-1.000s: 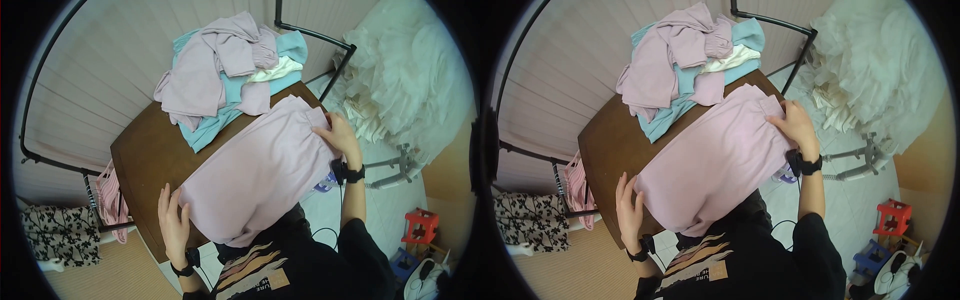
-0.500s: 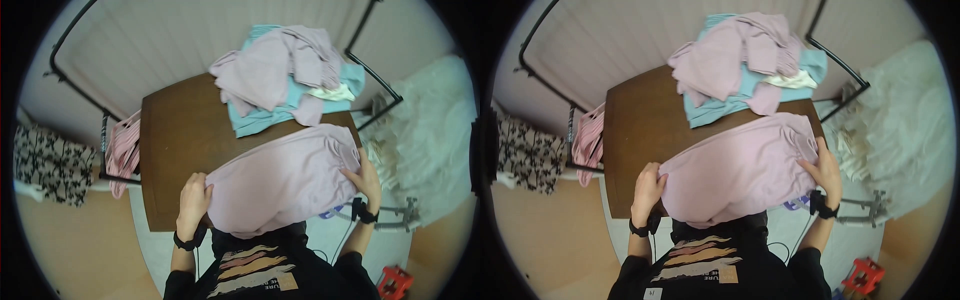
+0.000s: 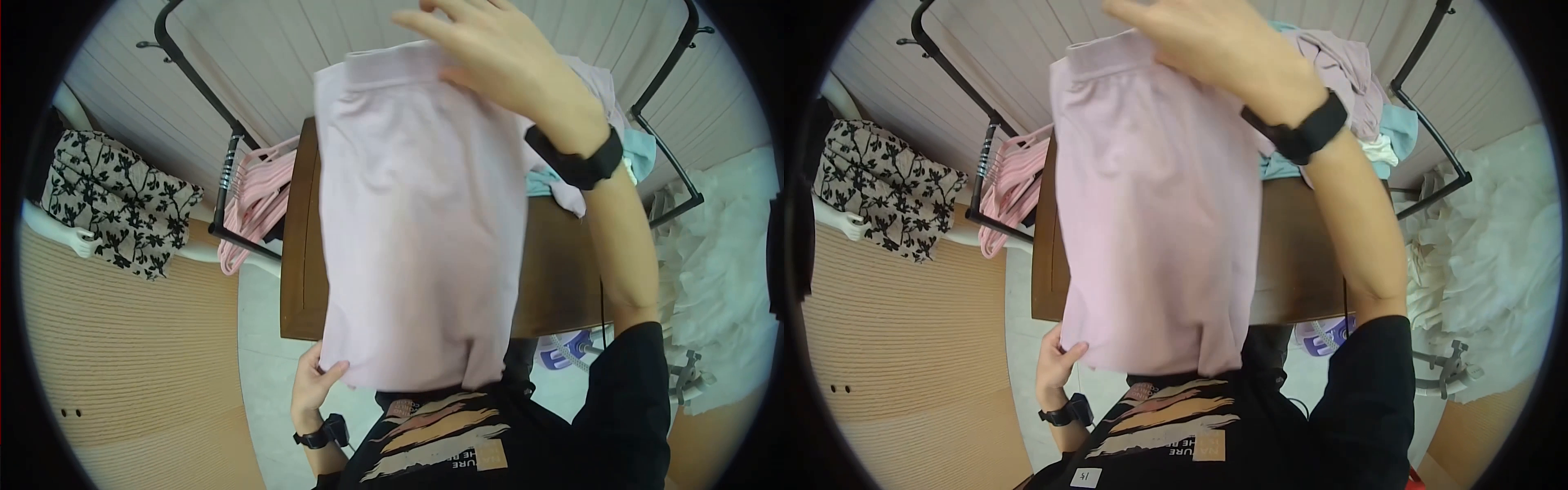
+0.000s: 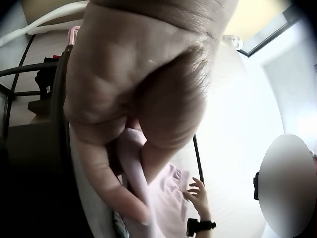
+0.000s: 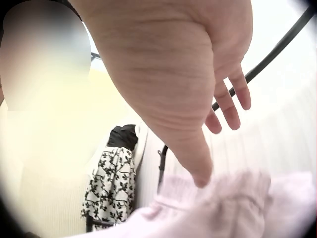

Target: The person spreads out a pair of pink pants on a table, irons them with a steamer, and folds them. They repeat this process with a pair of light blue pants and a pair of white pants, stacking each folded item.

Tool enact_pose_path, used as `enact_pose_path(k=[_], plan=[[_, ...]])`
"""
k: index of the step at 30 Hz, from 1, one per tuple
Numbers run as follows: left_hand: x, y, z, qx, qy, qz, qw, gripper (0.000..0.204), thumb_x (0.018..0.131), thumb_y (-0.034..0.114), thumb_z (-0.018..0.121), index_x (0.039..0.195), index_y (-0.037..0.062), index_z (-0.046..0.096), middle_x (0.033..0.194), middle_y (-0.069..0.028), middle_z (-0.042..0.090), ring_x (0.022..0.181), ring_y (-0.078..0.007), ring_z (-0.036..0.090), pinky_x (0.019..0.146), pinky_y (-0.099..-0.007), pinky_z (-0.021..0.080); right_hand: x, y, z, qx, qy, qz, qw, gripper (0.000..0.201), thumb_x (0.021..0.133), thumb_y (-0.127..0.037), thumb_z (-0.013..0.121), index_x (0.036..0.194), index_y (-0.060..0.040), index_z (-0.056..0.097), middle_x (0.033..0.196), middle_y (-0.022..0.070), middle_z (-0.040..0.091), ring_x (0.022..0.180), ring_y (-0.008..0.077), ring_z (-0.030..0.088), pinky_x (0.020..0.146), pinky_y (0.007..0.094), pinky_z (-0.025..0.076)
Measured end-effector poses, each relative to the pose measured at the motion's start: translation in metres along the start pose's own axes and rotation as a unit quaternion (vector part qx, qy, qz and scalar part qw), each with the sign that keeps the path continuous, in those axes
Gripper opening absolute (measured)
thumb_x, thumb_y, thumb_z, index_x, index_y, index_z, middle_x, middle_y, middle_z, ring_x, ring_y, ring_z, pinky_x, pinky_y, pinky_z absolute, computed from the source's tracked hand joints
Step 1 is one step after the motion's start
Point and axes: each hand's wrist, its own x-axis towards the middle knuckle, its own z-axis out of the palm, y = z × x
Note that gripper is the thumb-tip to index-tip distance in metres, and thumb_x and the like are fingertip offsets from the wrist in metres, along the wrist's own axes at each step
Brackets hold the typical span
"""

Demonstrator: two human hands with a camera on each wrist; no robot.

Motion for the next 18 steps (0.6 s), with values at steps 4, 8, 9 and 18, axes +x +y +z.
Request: enact_pose_path(k=[4,8,9,18], plan=[[0.015,-0.014,0.013,-0.057,0.071,0.025,0.996,0.036,0.096,-0.002,0.068,0.13,-0.0073,0.059,0.106,-0.011,0.072,0.086,-0.016,0.071,0.075,-0.0318,0.06,-0.06,-0.082,0.014,0.257,-0.022,0.001,0.966,0.05,0.079,-0.019,0.079,0.127,-0.0125,0.067,0.128,0.012,0.065,0.117,0.0335,0.062,0.096,0.0457,0.05],[0.02,-0.017,0.016,-0.056,0.141,0.015,0.988,0.033,0.098,0.0,0.066,0.13,-0.0075,0.059,0.109,-0.0112,0.072,0.089,-0.0165,0.071,0.077,-0.0324,0.061,-0.161,-0.17,0.005,0.433,-0.228,-0.003,0.872,0.058,0.074,-0.026,0.086,0.127,-0.0125,0.066,0.144,0.0156,0.054,0.138,0.0363,0.048,0.118,0.0524,0.037],[0.02,-0.019,0.012,-0.04,0.142,0.015,0.989,0.034,0.099,0.001,0.066,0.131,-0.0078,0.059,0.11,-0.0116,0.072,0.089,-0.0163,0.071,0.076,-0.0324,0.061,-0.175,-0.182,0.0,0.435,-0.263,0.011,0.861,0.059,0.072,-0.027,0.086,0.125,-0.0115,0.066,0.148,0.0158,0.051,0.141,0.0361,0.045,0.12,0.0523,0.035],[0.02,-0.016,0.011,-0.163,0.108,0.073,0.978,0.033,0.102,0.013,0.068,0.128,-0.0044,0.058,0.104,-0.0125,0.071,0.074,-0.0176,0.068,0.057,-0.0321,0.055,-0.242,-0.167,-0.014,0.279,-0.176,0.087,0.94,0.024,0.071,-0.02,0.078,0.091,-0.011,0.067,0.13,0.0132,0.063,0.125,0.0329,0.06,0.106,0.0471,0.049]])
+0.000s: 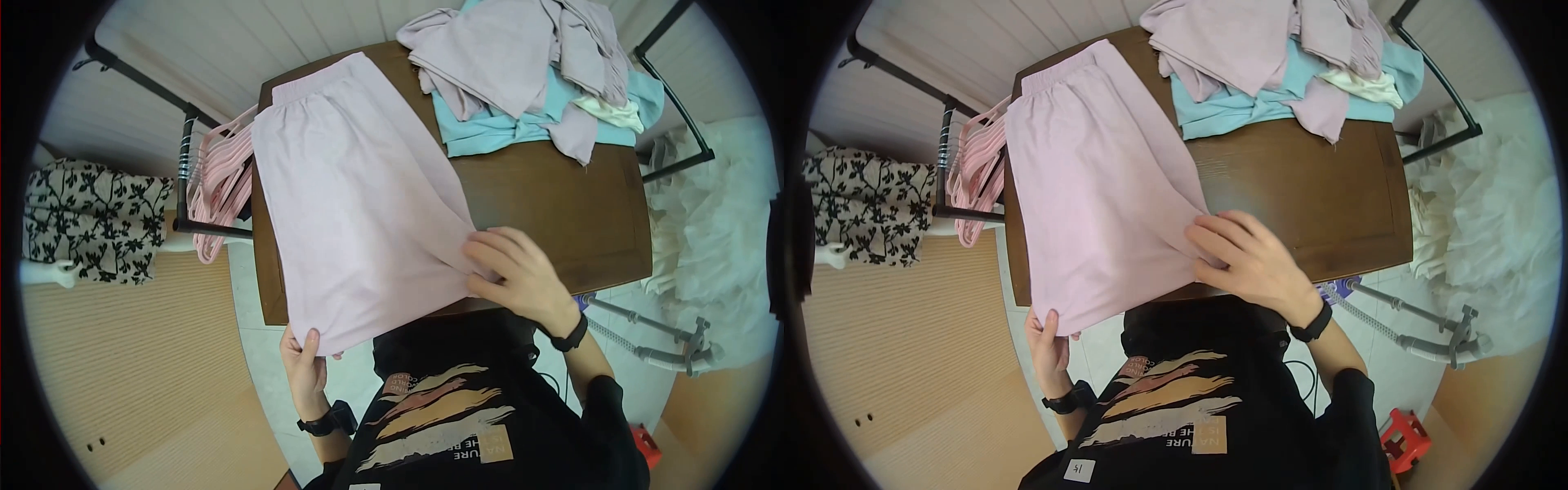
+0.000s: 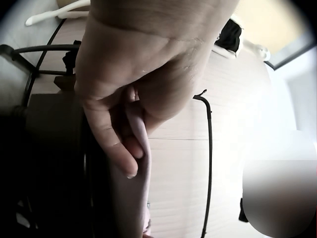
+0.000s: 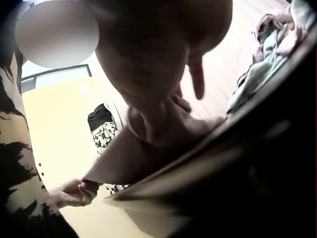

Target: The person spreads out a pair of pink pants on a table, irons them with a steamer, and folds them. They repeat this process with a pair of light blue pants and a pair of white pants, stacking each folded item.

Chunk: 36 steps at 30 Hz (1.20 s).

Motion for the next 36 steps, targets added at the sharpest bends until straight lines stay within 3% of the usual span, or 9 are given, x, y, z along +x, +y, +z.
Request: enact_pose_path(k=[4,8,11,14,19,21,24,31,36], plan=[[-0.004,0.011,0.01,-0.021,0.028,0.026,0.999,0.035,0.102,0.015,0.068,0.13,-0.0036,0.057,0.103,-0.013,0.071,0.072,-0.0178,0.068,0.054,-0.0313,0.053,-0.001,0.007,-0.03,0.017,0.226,-0.006,0.974,0.019,0.068,-0.007,0.075,0.082,-0.0092,0.062,0.11,0.01,0.066,0.098,0.0313,0.066,0.082,0.0448,0.057],[-0.009,0.01,-0.007,0.157,0.08,-0.053,0.983,0.031,0.101,0.009,0.067,0.126,-0.0084,0.062,0.103,-0.0116,0.073,0.083,-0.0157,0.072,0.066,-0.0342,0.063,-0.04,0.03,-0.029,-0.074,0.129,0.037,0.988,0.022,0.067,-0.001,0.075,0.084,-0.0048,0.062,0.109,0.0115,0.065,0.098,0.0323,0.065,0.082,0.046,0.053],[-0.016,0.008,-0.024,0.222,0.037,-0.106,0.969,0.023,0.102,0.006,0.065,0.119,-0.0094,0.066,0.104,-0.009,0.074,0.086,-0.012,0.07,0.077,-0.0313,0.061,-0.057,0.004,-0.015,0.05,0.154,0.17,0.972,0.028,0.072,-0.006,0.079,0.096,-0.0029,0.064,0.105,0.0127,0.064,0.089,0.0341,0.06,0.075,0.0435,0.047],[-0.014,0.004,-0.04,0.236,0.028,-0.121,0.964,0.023,0.102,0.005,0.065,0.12,-0.0084,0.066,0.104,-0.0077,0.074,0.088,-0.0111,0.069,0.084,-0.0288,0.057,-0.05,-0.035,-0.005,0.114,0.067,0.291,0.948,0.044,0.069,-0.016,0.085,0.105,-0.0025,0.063,0.105,0.0137,0.063,0.095,0.0349,0.058,0.083,0.0432,0.044],[-0.011,0.008,-0.024,0.214,0.022,-0.065,0.974,0.03,0.102,0.005,0.065,0.13,-0.0064,0.061,0.113,-0.0085,0.074,0.098,-0.0115,0.069,0.094,-0.0279,0.052,-0.03,-0.059,0.023,0.139,0.097,0.275,0.946,0.043,0.073,-0.007,0.08,0.111,-0.0021,0.061,0.109,0.0147,0.062,0.102,0.036,0.058,0.093,0.0446,0.044],[-0.01,0.008,-0.02,0.049,0.012,0.004,0.999,0.037,0.103,0.005,0.064,0.137,-0.0055,0.055,0.122,-0.0109,0.072,0.106,-0.0135,0.069,0.096,-0.0299,0.053,-0.026,-0.06,0.023,0.174,0.107,0.259,0.944,0.042,0.076,-0.004,0.078,0.113,-0.002,0.06,0.112,0.0153,0.062,0.103,0.0366,0.059,0.094,0.0456,0.045],[-0.007,0.02,-0.019,0.005,0.009,-0.002,1.0,0.038,0.103,0.007,0.064,0.138,-0.0055,0.054,0.125,-0.0128,0.071,0.11,-0.0161,0.069,0.098,-0.0321,0.053,-0.02,-0.06,0.013,0.415,0.179,0.25,0.856,0.044,0.075,0.011,0.068,0.117,-0.0007,0.06,0.116,0.0164,0.063,0.102,0.0353,0.063,0.088,0.043,0.053],[-0.016,0.019,-0.035,0.046,-0.049,-0.078,0.995,0.034,0.101,0.006,0.065,0.13,-0.0099,0.057,0.105,-0.0145,0.076,0.084,-0.0187,0.076,0.073,-0.0323,0.064,-0.035,-0.029,-0.02,0.321,0.042,0.133,0.937,0.022,0.075,0.01,0.07,0.095,0.0031,0.073,0.097,0.0111,0.073,0.088,0.0303,0.067,0.076,0.0385,0.056],[-0.025,0.015,-0.035,0.145,-0.064,-0.147,0.976,0.031,0.1,0.002,0.064,0.128,-0.0102,0.059,0.101,-0.0141,0.076,0.077,-0.0195,0.075,0.068,-0.0335,0.064,-0.063,-0.033,-0.026,0.306,-0.01,0.148,0.94,0.025,0.071,0.007,0.073,0.095,0.0014,0.072,0.098,0.011,0.071,0.088,0.03,0.065,0.075,0.0381,0.055]])
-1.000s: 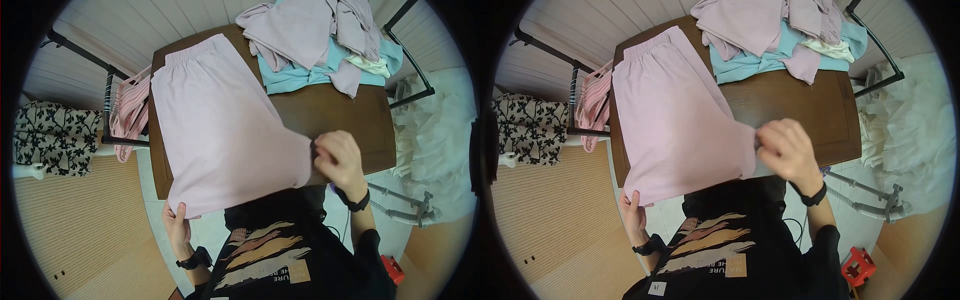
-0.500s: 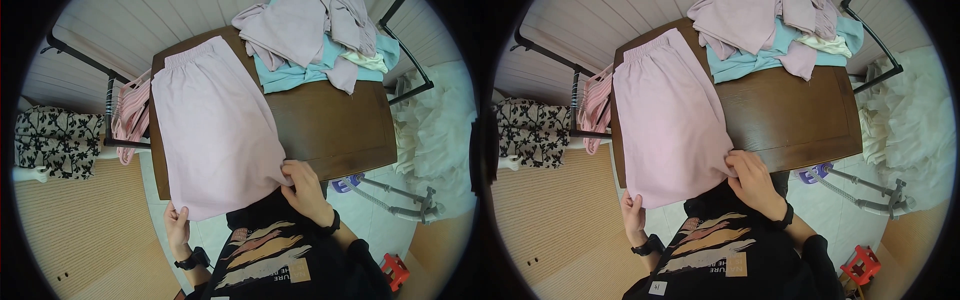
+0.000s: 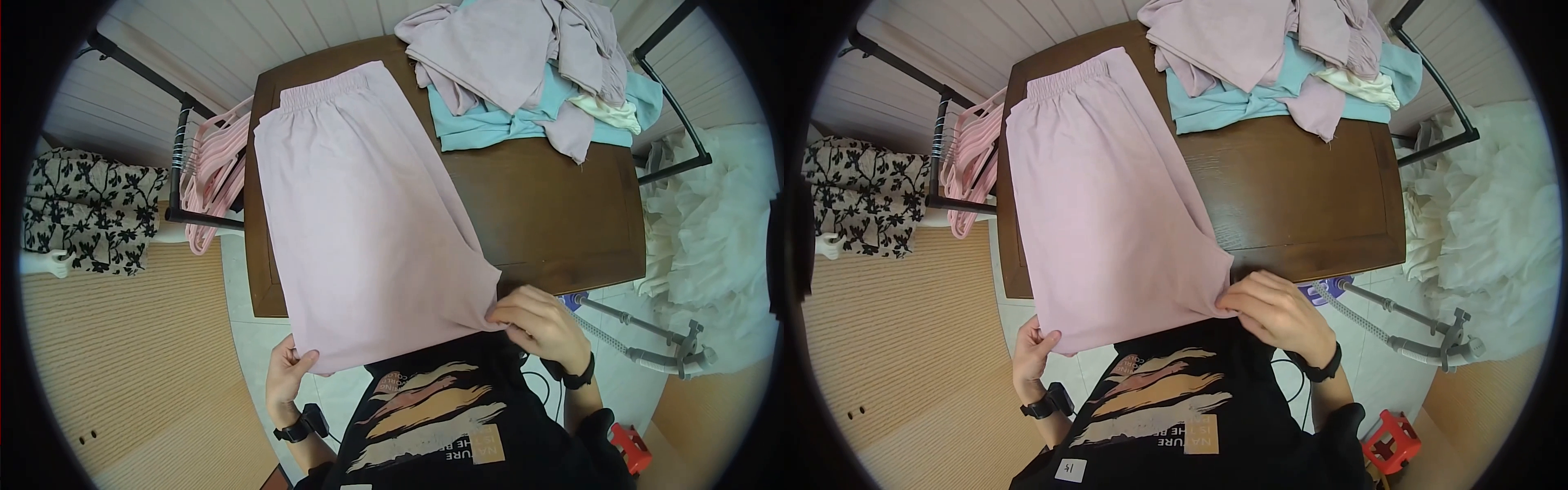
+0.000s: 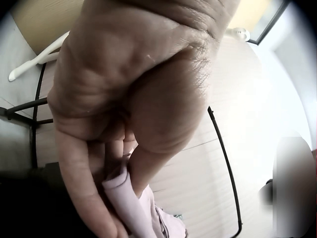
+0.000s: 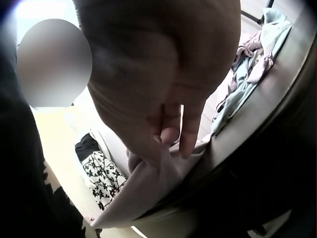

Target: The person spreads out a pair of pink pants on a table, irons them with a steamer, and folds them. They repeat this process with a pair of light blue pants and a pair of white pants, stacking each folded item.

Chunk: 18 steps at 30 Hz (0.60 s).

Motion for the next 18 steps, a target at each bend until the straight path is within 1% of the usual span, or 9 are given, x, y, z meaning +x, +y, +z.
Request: enact_pose_path(k=[2,3,5,8,10,11,12,14,18], plan=[[0.005,-0.009,-0.002,0.027,-0.001,-0.019,0.999,0.031,0.1,0.001,0.063,0.128,-0.0102,0.059,0.102,-0.014,0.076,0.077,-0.0197,0.075,0.068,-0.034,0.064,-0.001,0.0,0.01,-0.028,0.056,0.017,0.998,0.032,0.067,0.004,0.077,0.097,-0.001,0.071,0.104,0.01,0.068,0.098,0.0325,0.063,0.087,0.0423,0.054],[0.008,-0.018,-0.005,0.039,0.0,-0.005,0.999,0.031,0.099,0.002,0.064,0.127,-0.0101,0.059,0.102,-0.0137,0.076,0.077,-0.0202,0.075,0.068,-0.0348,0.063,-0.007,0.008,0.022,-0.012,0.069,0.036,0.997,0.039,0.063,0.003,0.078,0.101,-0.0031,0.07,0.109,0.0094,0.064,0.107,0.0347,0.06,0.098,0.0472,0.049],[0.008,-0.022,-0.008,0.055,-0.002,0.007,0.998,0.03,0.099,0.002,0.064,0.127,-0.01,0.059,0.102,-0.0134,0.076,0.076,-0.0206,0.075,0.067,-0.0355,0.063,-0.001,0.005,0.04,-0.063,0.094,0.045,0.993,0.041,0.063,0.002,0.078,0.103,-0.0032,0.069,0.11,0.0095,0.064,0.107,0.0347,0.06,0.1,0.0478,0.049],[0.007,-0.017,-0.009,-0.035,-0.033,-0.01,0.999,0.03,0.099,0.006,0.067,0.125,-0.0093,0.06,0.1,-0.0137,0.075,0.074,-0.0212,0.074,0.063,-0.0368,0.061,-0.001,0.013,0.055,-0.138,0.131,0.046,0.981,0.042,0.064,-0.001,0.08,0.104,-0.0036,0.069,0.109,0.0098,0.064,0.106,0.0338,0.06,0.101,0.0489,0.048],[0.003,-0.011,-0.011,-0.123,-0.046,0.027,0.991,0.033,0.099,0.012,0.07,0.123,-0.0086,0.06,0.096,-0.0144,0.074,0.069,-0.0204,0.073,0.057,-0.034,0.059,0.001,0.018,0.057,-0.129,0.121,-0.028,0.984,0.037,0.069,-0.002,0.078,0.105,-0.0039,0.07,0.107,0.0092,0.066,0.107,0.0323,0.06,0.099,0.0471,0.048],[0.001,-0.01,-0.015,-0.122,-0.048,0.028,0.991,0.033,0.099,0.012,0.07,0.123,-0.0086,0.06,0.096,-0.0144,0.074,0.069,-0.0204,0.073,0.057,-0.034,0.059,0.001,0.018,0.055,-0.088,0.116,-0.039,0.989,0.031,0.075,-0.001,0.073,0.106,-0.0033,0.07,0.103,0.008,0.066,0.099,0.0303,0.063,0.09,0.0433,0.052],[0.0,-0.009,-0.02,-0.132,-0.035,0.048,0.989,0.035,0.099,0.016,0.07,0.122,-0.0084,0.06,0.092,-0.0141,0.074,0.066,-0.0192,0.071,0.054,-0.0322,0.058,0.001,0.016,0.052,-0.089,0.118,-0.039,0.988,0.031,0.075,-0.001,0.073,0.106,-0.0033,0.07,0.103,0.008,0.066,0.099,0.0303,0.063,0.09,0.0433,0.052],[-0.003,-0.007,-0.028,-0.143,-0.02,0.071,0.987,0.038,0.099,0.02,0.071,0.122,-0.0082,0.06,0.089,-0.0138,0.074,0.062,-0.0181,0.07,0.051,-0.0303,0.058,0.0,0.01,0.044,0.022,0.118,-0.039,0.992,0.028,0.077,-0.003,0.07,0.105,-0.0027,0.071,0.1,0.0077,0.067,0.088,0.0287,0.063,0.078,0.0396,0.053],[-0.003,-0.006,-0.028,-0.132,0.001,0.065,0.989,0.035,0.1,0.018,0.069,0.121,-0.0077,0.06,0.087,-0.0131,0.074,0.062,-0.0173,0.07,0.051,-0.0288,0.057,-0.001,-0.017,0.025,-0.053,0.117,-0.093,0.987,0.03,0.076,0.0,0.07,0.106,-0.002,0.071,0.099,0.0092,0.067,0.081,0.0292,0.062,0.07,0.038,0.053]])
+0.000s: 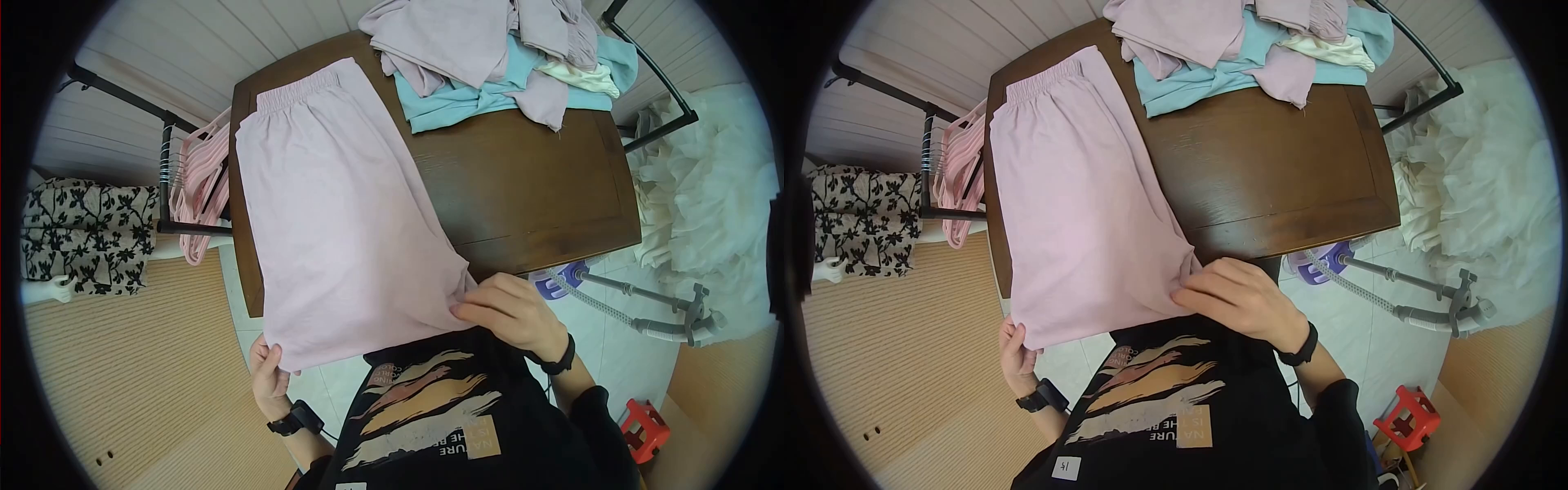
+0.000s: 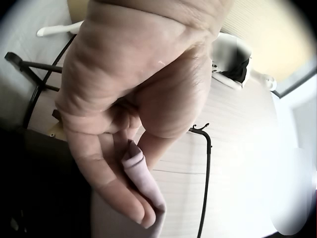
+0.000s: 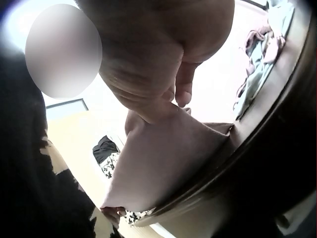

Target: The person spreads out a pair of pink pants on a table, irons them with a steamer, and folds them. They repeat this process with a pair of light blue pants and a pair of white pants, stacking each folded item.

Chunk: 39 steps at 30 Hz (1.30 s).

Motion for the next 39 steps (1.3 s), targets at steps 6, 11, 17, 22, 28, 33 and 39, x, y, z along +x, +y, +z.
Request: enact_pose_path(k=[6,11,17,22,28,33,39], plan=[[-0.001,-0.007,-0.023,0.302,0.05,-0.052,0.951,0.025,0.102,0.008,0.065,0.122,-0.0058,0.063,0.093,-0.0108,0.075,0.076,-0.0151,0.07,0.066,-0.0287,0.057,-0.026,0.008,-0.014,-0.099,-0.065,0.094,0.988,0.038,0.073,0.002,0.074,0.11,-0.0011,0.069,0.098,0.0111,0.064,0.089,0.0324,0.062,0.076,0.0391,0.052],[0.033,0.062,-0.007,0.407,0.092,0.099,0.903,0.024,0.102,0.008,0.065,0.124,-0.0014,0.065,0.097,-0.0077,0.074,0.088,-0.0134,0.069,0.077,-0.0272,0.053,0.018,0.006,0.002,-0.127,-0.008,0.198,0.972,0.046,0.081,-0.009,0.08,0.123,-0.0029,0.063,0.104,0.0122,0.063,0.095,0.0344,0.061,0.075,0.0424,0.05],[0.189,0.132,0.01,0.539,0.033,0.291,0.79,0.034,0.094,0.008,0.069,0.127,-0.0005,0.065,0.106,-0.0108,0.073,0.093,-0.0196,0.069,0.079,-0.033,0.056,0.073,0.02,-0.018,-0.106,-0.2,0.208,0.951,0.057,0.077,-0.022,0.085,0.125,-0.0063,0.059,0.097,0.0157,0.063,0.096,0.0375,0.064,0.079,0.0475,0.052],[0.314,0.146,0.032,0.561,0.083,0.334,0.753,0.035,0.089,0.019,0.075,0.116,-0.0023,0.068,0.103,-0.0182,0.074,0.09,-0.0294,0.072,0.078,-0.0402,0.057,0.179,0.095,0.006,-0.022,-0.095,0.12,0.988,0.043,0.088,-0.017,0.075,0.122,0.005,0.059,0.095,0.0198,0.067,0.088,0.0391,0.066,0.08,0.0448,0.053],[0.371,0.14,0.087,0.575,0.177,0.227,0.766,0.046,0.086,0.037,0.079,0.103,-0.0053,0.07,0.094,-0.0234,0.074,0.085,-0.0343,0.072,0.078,-0.0435,0.056,0.287,0.208,0.091,0.057,-0.08,0.296,0.95,0.062,0.09,-0.035,0.076,0.131,0.0088,0.06,0.097,0.0222,0.075,0.093,0.0373,0.073,0.086,0.0399,0.056],[0.355,0.156,0.092,0.526,0.097,0.183,0.825,0.03,0.094,0.03,0.076,0.1,0.0023,0.069,0.087,-0.0083,0.072,0.082,-0.0165,0.069,0.073,-0.0337,0.055,0.301,0.193,0.104,-0.045,-0.042,0.337,0.94,0.072,0.084,-0.039,0.081,0.134,0.0089,0.061,0.112,0.0234,0.075,0.106,0.0324,0.073,0.095,0.0373,0.055],[0.322,0.183,0.098,0.241,0.001,0.266,0.934,0.026,0.1,0.024,0.07,0.11,0.0018,0.06,0.098,-0.0032,0.064,0.091,-0.009,0.055,0.082,-0.0272,0.049,0.314,0.182,0.069,0.324,-0.088,0.253,0.907,0.055,0.089,-0.028,0.076,0.13,0.0069,0.064,0.115,0.0131,0.071,0.106,0.0204,0.067,0.094,0.0312,0.051]])
